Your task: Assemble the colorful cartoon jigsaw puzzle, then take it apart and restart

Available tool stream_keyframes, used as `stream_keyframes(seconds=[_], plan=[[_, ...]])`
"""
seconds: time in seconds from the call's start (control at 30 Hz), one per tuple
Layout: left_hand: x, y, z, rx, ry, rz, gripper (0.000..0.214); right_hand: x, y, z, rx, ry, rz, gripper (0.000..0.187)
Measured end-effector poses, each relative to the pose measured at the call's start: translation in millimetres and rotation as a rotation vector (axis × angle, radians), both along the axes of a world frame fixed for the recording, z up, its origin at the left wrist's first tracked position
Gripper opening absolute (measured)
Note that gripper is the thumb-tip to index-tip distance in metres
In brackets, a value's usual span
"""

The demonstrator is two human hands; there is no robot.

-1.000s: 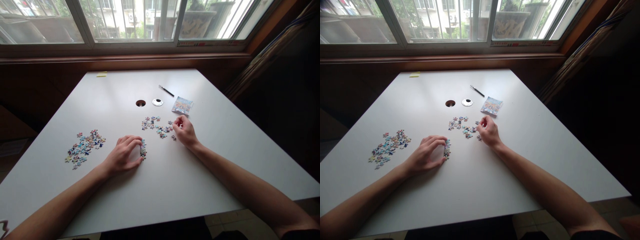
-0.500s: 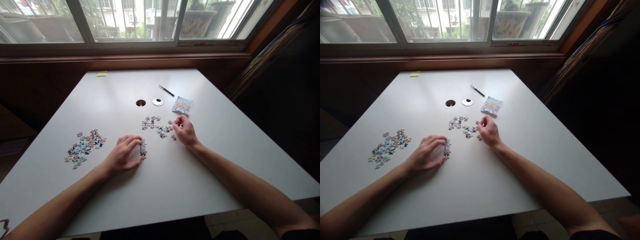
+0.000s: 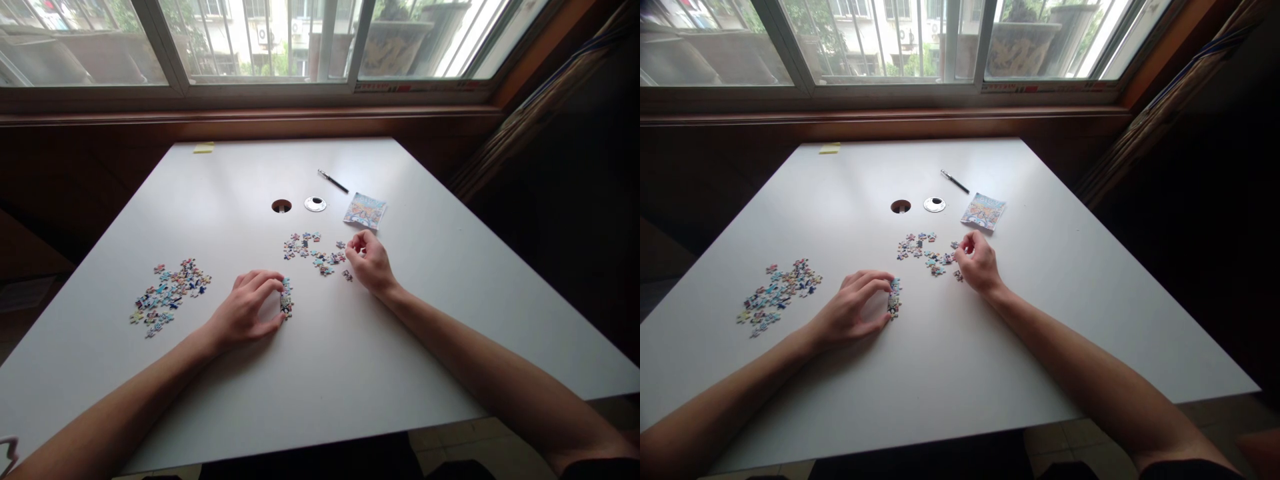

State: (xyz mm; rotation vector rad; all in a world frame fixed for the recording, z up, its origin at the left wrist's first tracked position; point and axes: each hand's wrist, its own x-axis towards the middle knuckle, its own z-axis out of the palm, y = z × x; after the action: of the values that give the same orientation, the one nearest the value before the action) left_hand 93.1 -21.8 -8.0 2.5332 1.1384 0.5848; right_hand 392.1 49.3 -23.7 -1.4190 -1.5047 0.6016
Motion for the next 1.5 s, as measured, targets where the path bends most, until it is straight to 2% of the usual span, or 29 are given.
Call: stream_keyframes(seconds=[0.93,1.07,1.17,1.27,1.4,1.5], plan=[[1,0,1.2,0.002,-0.014,0.007,0.027,3,3,-4.5,0.028,0.024,-0.008,0.012],[1,1,1.0,-0.002,-0.011,0.004,0.026,2,1,-3.4,0.044,-0.038,0.010,0.007],[1,1,1.3,-0.001,-0.013,0.002,0.026,0,-2,-1.0,0.111,-0.129,0.032,0.003],[0,0,1.4,0.001,-0.012,0.003,0.027,-2,-5,1.3,0.180,-0.207,0.061,0.005],[1,0,2.0,-0.001,-0.013,-0.002,0.027,-3,-8,2.2,0.194,-0.286,0.104,0.006],[1,0,2.4,-0.002,-0.015,0.006,0.028,-4,-10,3.6,0.187,-0.366,0.211,0.014]])
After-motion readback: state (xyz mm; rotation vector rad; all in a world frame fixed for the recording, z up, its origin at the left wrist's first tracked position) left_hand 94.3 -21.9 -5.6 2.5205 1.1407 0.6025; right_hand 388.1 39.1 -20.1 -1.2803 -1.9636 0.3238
